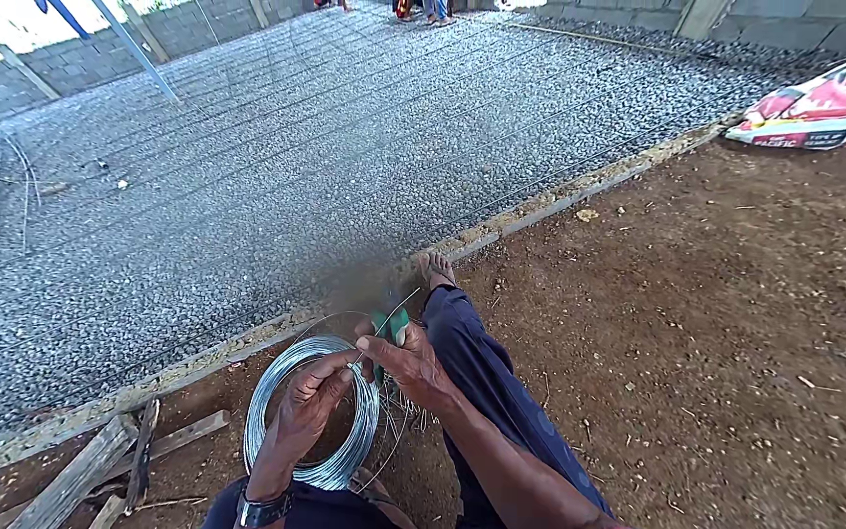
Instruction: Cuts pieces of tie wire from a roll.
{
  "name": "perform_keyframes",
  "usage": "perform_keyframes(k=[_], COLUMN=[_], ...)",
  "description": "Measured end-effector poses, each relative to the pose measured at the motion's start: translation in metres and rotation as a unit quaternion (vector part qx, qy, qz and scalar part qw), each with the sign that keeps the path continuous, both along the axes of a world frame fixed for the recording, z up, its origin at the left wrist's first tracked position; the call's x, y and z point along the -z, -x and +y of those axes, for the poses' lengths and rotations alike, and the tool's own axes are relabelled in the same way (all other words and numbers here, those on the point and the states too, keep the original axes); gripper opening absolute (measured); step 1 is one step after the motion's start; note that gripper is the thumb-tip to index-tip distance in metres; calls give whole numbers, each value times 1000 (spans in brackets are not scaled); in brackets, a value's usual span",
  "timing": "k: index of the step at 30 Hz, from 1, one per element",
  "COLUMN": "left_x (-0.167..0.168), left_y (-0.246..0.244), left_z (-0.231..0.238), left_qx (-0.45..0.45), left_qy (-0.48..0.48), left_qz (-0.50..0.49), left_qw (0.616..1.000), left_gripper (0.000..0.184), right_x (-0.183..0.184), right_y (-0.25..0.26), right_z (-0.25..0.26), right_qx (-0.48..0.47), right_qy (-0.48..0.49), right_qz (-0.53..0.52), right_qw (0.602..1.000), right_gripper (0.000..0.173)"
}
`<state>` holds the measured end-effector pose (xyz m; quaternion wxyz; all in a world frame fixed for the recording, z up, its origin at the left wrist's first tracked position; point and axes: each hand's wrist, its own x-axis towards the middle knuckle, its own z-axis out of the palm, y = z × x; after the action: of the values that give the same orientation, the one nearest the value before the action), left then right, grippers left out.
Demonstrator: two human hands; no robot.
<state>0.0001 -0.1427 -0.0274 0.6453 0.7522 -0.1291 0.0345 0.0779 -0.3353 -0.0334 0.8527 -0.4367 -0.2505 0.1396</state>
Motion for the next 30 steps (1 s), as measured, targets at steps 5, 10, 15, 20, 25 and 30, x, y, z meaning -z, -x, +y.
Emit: perform_keyframes(k=[5, 10, 15, 20, 25, 30], left_x=[-4, -3, -1, 2, -2, -2], left_y=[0, 2, 3, 3, 6, 7], left_z=[2, 5, 6, 3, 7, 24], left_qx=[31, 15, 23, 23, -25, -77], left_qy=[3, -17, -18, -20, -14, 15], left_qz=[-7, -6, 3, 10, 0, -10], left_qw=[1000, 1000, 1000, 999, 1000, 997], left_gripper=[28, 29, 29, 29, 30, 32], right_x=[-2, -3, -3, -3, -9, -41], right_y=[-1, -5, -9, -12, -16, -15], right_z=[-3, -6, -10, -15, -24, -69], right_qx=[-37, -47, -28, -20, 60, -76], right_qy=[-20, -42, -56, -64, -82, -243], right_qz=[35, 55, 66, 77, 105, 3], right_qw=[999, 997, 996, 995, 989, 967], right_gripper=[28, 30, 30, 31, 33, 24])
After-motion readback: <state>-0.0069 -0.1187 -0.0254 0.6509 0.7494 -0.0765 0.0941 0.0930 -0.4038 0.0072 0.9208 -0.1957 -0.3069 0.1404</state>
